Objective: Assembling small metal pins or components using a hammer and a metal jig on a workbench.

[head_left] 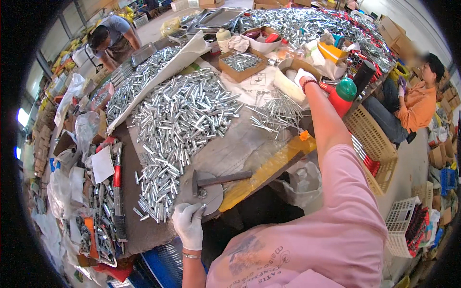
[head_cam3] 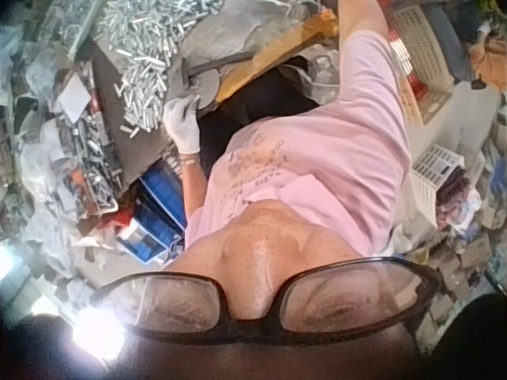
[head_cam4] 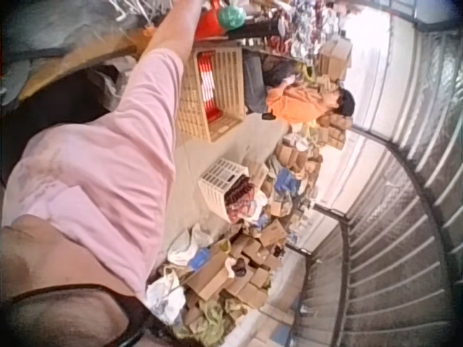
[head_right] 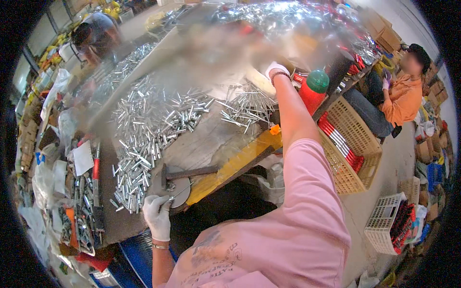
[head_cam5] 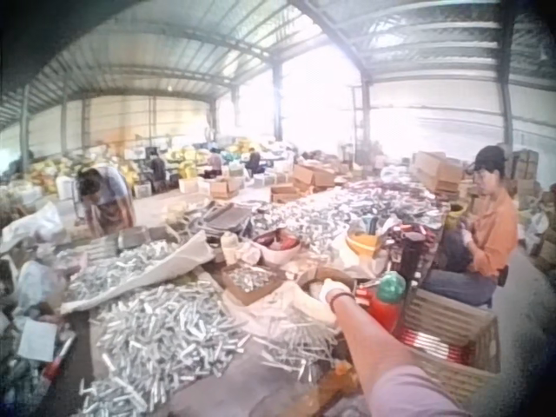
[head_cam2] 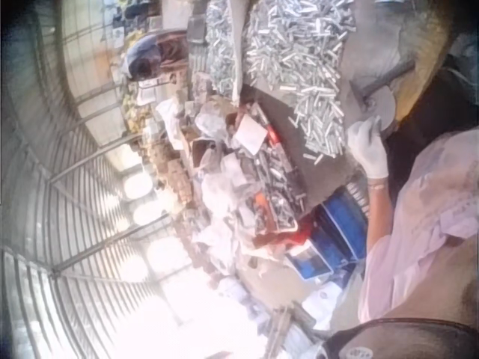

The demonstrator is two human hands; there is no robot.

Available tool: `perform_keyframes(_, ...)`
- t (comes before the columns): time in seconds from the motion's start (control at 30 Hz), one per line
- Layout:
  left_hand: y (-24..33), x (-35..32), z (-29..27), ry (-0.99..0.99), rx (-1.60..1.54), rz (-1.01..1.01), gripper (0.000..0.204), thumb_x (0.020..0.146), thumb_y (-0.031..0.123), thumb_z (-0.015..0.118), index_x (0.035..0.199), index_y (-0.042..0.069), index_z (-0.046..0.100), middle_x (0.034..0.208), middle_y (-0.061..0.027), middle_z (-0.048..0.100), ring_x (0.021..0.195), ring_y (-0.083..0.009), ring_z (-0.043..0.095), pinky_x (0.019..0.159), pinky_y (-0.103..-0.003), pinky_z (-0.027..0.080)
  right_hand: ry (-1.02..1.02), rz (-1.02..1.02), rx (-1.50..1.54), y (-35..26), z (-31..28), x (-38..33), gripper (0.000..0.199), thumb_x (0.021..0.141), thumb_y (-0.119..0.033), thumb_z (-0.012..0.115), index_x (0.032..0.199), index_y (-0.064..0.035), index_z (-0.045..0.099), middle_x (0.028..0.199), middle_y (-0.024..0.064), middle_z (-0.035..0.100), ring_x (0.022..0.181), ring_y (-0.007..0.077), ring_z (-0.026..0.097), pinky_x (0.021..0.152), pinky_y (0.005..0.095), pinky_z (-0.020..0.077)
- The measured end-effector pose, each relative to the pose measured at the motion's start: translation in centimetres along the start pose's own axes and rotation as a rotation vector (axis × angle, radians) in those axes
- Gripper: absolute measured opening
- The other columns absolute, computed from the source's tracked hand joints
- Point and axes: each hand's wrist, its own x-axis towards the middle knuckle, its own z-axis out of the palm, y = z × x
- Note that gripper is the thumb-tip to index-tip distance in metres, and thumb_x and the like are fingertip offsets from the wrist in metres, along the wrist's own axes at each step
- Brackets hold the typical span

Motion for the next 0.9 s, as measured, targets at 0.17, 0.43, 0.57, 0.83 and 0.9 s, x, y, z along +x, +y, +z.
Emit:
perform_keyframes(0.17, -0.4, 1.8, 2.0, -0.002, -0.121, 0.112, 0.021, 0.075, 0.002, 0.088, 0.092, 0.007, 0.078, 0.089, -0.0110, 0.066, 0.086, -0.0320, 0.065, 0.077, -0.043, 0.052, 0.192, 0.061, 0.052, 8.5, -1.5, 6.7, 0.053, 0.106, -0.028, 0.044, 0.149, -0.0035, 0.062, 0.155, 0.0233, 0.058, 0.145, 0.0391, 0.056, 0.120, 0.0532, 0.0448)
perform_keyframes(0.43, -0.6, 0.3, 0.8, -0.018, -0.018, 0.015, 0.021, 0.075, 0.004, 0.089, 0.093, 0.007, 0.078, 0.090, -0.0109, 0.066, 0.088, -0.0321, 0.065, 0.078, -0.043, 0.052, 0.112, -0.170, -0.138, 2.5, 0.6, 2.7, 0.043, 0.106, -0.027, 0.047, 0.132, -0.0087, 0.076, 0.142, 0.0208, 0.069, 0.133, 0.0375, 0.067, 0.107, 0.0529, 0.0544)
perform_keyframes(0.57, -0.2, 2.3, 2.5, -0.028, -0.149, 0.114, 0.021, 0.076, 0.004, 0.088, 0.093, 0.007, 0.078, 0.091, -0.0107, 0.066, 0.089, -0.0319, 0.065, 0.080, -0.043, 0.051, 0.249, -0.027, -0.333, 12.4, -2.7, 7.4, 0.037, 0.103, -0.018, 0.053, 0.130, -0.0103, 0.078, 0.142, 0.0195, 0.069, 0.131, 0.0382, 0.068, 0.104, 0.0544, 0.0563)
perform_keyframes(0.83, -0.4, 1.1, 1.5, -0.028, -0.069, 0.054, 0.020, 0.076, 0.003, 0.088, 0.092, 0.007, 0.076, 0.090, -0.0105, 0.066, 0.089, -0.0317, 0.064, 0.081, -0.043, 0.051, 0.342, -0.015, -0.055, 1.6, -7.6, -9.6, 0.048, 0.099, -0.033, 0.062, 0.135, -0.0025, 0.071, 0.138, 0.0273, 0.069, 0.128, 0.0416, 0.069, 0.105, 0.0504, 0.0575)
perform_keyframes(0.9, -0.4, 1.4, 1.8, -0.031, -0.081, 0.068, 0.020, 0.076, 0.002, 0.088, 0.092, 0.007, 0.076, 0.089, -0.0107, 0.066, 0.089, -0.0317, 0.064, 0.081, -0.043, 0.051, 0.507, -0.005, -0.053, 2.0, -8.7, -10.6, 0.042, 0.098, -0.031, 0.061, 0.132, -0.0085, 0.072, 0.132, 0.0234, 0.071, 0.122, 0.0430, 0.070, 0.104, 0.0543, 0.0563)
